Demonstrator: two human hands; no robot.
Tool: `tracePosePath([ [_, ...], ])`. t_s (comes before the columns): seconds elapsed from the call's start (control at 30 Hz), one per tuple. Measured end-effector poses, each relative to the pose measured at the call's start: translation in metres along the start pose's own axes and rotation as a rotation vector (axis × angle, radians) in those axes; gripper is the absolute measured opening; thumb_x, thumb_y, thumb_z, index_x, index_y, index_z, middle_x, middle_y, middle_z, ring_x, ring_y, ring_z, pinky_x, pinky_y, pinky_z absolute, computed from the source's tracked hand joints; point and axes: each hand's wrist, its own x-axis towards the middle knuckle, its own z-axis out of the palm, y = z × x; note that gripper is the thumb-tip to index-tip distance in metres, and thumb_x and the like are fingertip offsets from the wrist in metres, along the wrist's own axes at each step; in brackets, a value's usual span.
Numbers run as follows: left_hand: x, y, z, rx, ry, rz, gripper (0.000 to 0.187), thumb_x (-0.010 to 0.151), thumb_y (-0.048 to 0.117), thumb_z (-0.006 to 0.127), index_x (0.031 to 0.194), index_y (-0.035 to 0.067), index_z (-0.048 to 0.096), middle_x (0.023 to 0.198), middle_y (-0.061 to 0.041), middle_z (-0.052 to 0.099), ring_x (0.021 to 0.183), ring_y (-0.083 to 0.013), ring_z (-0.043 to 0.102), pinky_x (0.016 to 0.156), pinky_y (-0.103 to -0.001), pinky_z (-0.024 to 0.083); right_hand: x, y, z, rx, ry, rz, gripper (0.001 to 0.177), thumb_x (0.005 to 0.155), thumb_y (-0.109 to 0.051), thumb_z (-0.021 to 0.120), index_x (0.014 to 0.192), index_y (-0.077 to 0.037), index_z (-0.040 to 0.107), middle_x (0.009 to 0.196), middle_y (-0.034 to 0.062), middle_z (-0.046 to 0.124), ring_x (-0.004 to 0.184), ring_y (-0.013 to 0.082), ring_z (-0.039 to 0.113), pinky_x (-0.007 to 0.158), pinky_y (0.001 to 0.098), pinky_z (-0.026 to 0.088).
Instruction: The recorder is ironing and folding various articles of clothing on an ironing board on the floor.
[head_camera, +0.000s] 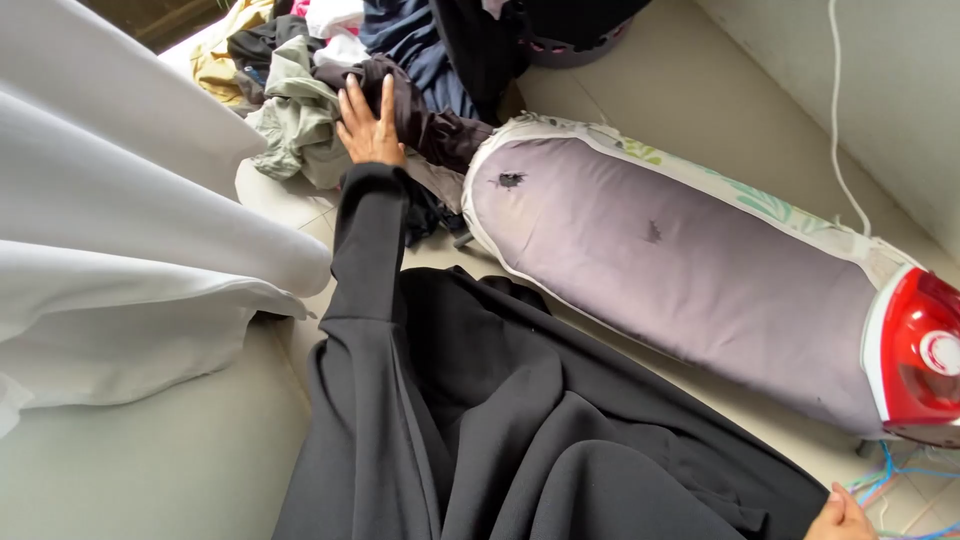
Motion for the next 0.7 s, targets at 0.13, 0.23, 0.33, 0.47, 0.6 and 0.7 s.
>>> tracePosePath([
  [0.13,0.009,-0.070,0.136,0.430,-0.142,0.025,0.031,0.092,0.026,0.079,0.120,0.035,0.067,0.154,-0.002,0.048,0.151,-0.0328,0.039,0.108,-0.073,0.036,0.019,-0.042,0.005,0.076,-0.044,-0.022,0.031,0.104,-0.011,0.057,0.127,0.001,0.073,0.112,0.0243,0.072,0.110,0.0309,0.071,0.103,0.0379,0.055],
  [0.23,-0.005,-0.015,0.100,-0.002,-0.648,-0.243,0.045,0.090,0.042,0.071,0.133,0.028,0.062,0.128,-0.009,0.065,0.121,-0.0318,0.059,0.101,-0.059,0.044,0.034,-0.068,0.006,0.153,-0.083,-0.036,0.031,0.106,-0.014,0.059,0.130,0.000,0.071,0.115,0.0233,0.071,0.113,0.0287,0.069,0.103,0.0374,0.054],
  [0.33,-0.040,0.044,0.048,-0.437,-0.216,-0.159,0.028,0.100,0.027,0.069,0.125,0.014,0.066,0.108,-0.019,0.074,0.101,-0.0389,0.068,0.086,-0.047,0.052,0.043,-0.088,0.002,0.227,-0.117,-0.040,0.031,0.109,-0.017,0.061,0.134,0.000,0.069,0.119,0.0223,0.070,0.115,0.0266,0.068,0.104,0.0369,0.053],
  [0.47,-0.070,0.140,-0.051,-1.224,-0.133,0.088,0.028,0.107,0.012,0.059,0.135,0.004,0.060,0.114,-0.008,0.072,0.105,-0.0196,0.067,0.096,-0.034,0.053,0.079,-0.295,-0.035,0.307,-0.222,-0.070,0.034,0.109,-0.019,0.062,0.138,-0.002,0.067,0.127,0.0180,0.070,0.119,0.0229,0.066,0.106,0.0348,0.050],
  [0.6,-0.083,0.223,-0.109,-1.740,-0.652,-0.183,0.037,0.114,0.027,0.052,0.146,0.008,0.056,0.099,0.003,0.061,0.082,-0.0064,0.053,0.068,-0.025,0.046,0.066,-0.461,-0.055,0.620,-0.367,-0.234,0.054,0.101,-0.011,0.063,0.153,-0.004,0.050,0.151,0.0129,0.058,0.139,0.0234,0.055,0.114,0.0373,0.043],
  [0.7,-0.090,0.259,-0.131,-2.035,-0.938,-0.494,0.041,0.107,0.035,0.053,0.142,0.014,0.053,0.101,0.001,0.069,0.077,-0.0098,0.063,0.060,-0.027,0.051,0.075,-0.438,-0.028,0.897,-0.401,-0.089,0.073,0.090,-0.005,0.063,0.156,-0.007,0.031,0.153,0.0108,0.047,0.138,0.0237,0.048,0.110,0.0368,0.043],
])
